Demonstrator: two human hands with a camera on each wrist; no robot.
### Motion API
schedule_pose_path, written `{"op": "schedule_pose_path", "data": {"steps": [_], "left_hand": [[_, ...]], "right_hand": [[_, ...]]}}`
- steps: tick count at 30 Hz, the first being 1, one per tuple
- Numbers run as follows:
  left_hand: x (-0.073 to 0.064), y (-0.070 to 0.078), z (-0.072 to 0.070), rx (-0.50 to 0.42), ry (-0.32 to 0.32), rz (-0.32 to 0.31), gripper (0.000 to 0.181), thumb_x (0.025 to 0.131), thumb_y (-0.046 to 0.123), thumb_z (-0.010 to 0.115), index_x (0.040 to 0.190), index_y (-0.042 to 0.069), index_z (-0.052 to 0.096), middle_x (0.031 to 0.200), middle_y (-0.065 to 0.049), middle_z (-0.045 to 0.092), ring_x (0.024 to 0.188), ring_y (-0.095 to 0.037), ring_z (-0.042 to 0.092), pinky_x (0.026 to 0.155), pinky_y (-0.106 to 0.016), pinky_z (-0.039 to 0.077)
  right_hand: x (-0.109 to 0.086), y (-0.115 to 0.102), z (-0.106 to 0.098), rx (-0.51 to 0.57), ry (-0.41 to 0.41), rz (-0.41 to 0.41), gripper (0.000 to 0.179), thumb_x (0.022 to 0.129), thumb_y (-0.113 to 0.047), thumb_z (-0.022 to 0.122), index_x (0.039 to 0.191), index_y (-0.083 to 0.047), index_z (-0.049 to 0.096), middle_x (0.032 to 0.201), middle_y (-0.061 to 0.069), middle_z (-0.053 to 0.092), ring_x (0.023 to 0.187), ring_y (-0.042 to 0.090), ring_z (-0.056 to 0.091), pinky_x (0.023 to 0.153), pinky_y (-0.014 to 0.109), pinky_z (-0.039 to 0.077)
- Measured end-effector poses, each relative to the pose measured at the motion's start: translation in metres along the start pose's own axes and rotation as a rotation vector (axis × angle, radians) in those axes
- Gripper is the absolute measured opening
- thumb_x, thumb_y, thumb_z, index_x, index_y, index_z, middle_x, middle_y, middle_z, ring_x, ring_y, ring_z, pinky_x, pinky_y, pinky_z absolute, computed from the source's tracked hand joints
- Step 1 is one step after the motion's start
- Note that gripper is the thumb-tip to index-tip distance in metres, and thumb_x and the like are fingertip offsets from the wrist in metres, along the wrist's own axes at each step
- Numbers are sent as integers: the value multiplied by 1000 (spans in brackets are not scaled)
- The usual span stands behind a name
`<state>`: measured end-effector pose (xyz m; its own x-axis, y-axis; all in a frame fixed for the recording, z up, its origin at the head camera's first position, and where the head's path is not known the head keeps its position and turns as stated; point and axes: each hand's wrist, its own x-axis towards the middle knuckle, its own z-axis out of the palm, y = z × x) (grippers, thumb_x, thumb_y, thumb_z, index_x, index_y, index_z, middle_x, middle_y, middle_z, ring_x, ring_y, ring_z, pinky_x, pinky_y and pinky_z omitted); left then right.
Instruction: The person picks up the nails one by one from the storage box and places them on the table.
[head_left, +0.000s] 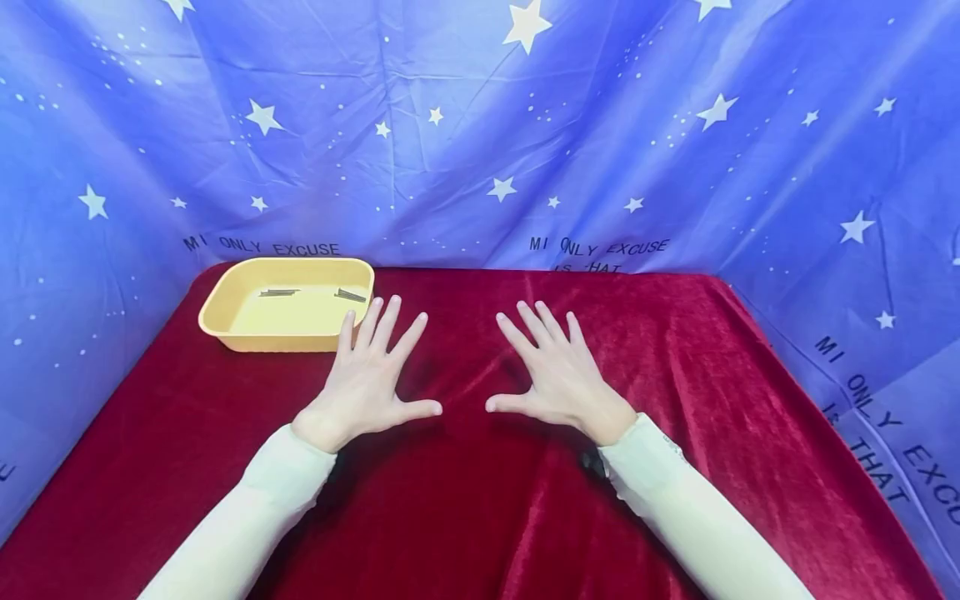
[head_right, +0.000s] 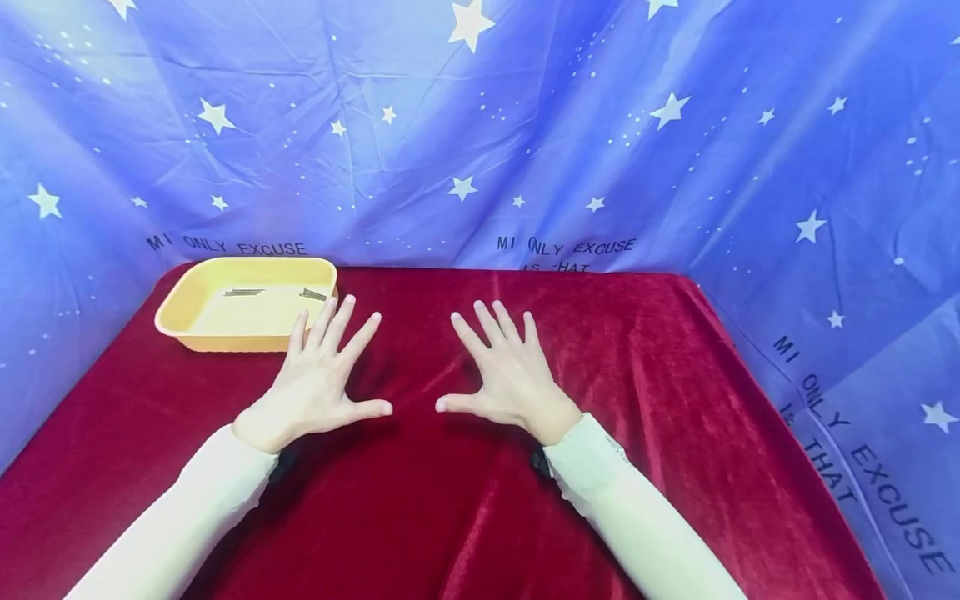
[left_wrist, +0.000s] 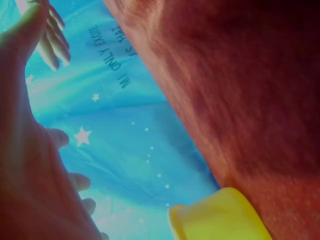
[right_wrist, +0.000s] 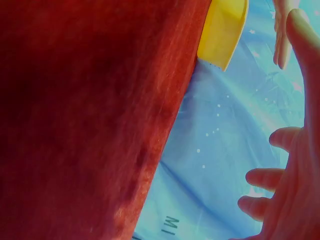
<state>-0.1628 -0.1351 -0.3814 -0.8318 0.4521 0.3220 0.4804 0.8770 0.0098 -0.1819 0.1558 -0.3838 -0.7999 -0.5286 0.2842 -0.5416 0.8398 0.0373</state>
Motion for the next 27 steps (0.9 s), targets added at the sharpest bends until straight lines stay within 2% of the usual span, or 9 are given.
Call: {"op": "schedule_pose_path", "data": {"steps": [7,16,27], "left_hand": [[-7,-11,-5,3,19,-17,112,65,84,54,152,19,24,156,-20,13,144,-34,-2,111,-60,-2],[-17,-27,-11,-6,25,-57,110,66,79,59,151,18,27,156,-18,13,143,-37,5,111,-61,2],[-29,-46,-17,-16,32,-90,108,66,76,62,149,16,31,155,-20,16,142,-39,8,110,-61,4]], "right_hand": [[12,-7,4,28,1,-35,109,67,-92,33,153,-26,19,155,11,25,142,34,18,110,61,18],[25,-17,4,95,-11,-47,107,69,-90,36,153,-26,20,155,12,25,142,33,19,112,56,19],[38,-24,9,117,-49,-51,107,70,-90,35,153,-26,19,155,11,25,142,30,20,113,52,19]]}}
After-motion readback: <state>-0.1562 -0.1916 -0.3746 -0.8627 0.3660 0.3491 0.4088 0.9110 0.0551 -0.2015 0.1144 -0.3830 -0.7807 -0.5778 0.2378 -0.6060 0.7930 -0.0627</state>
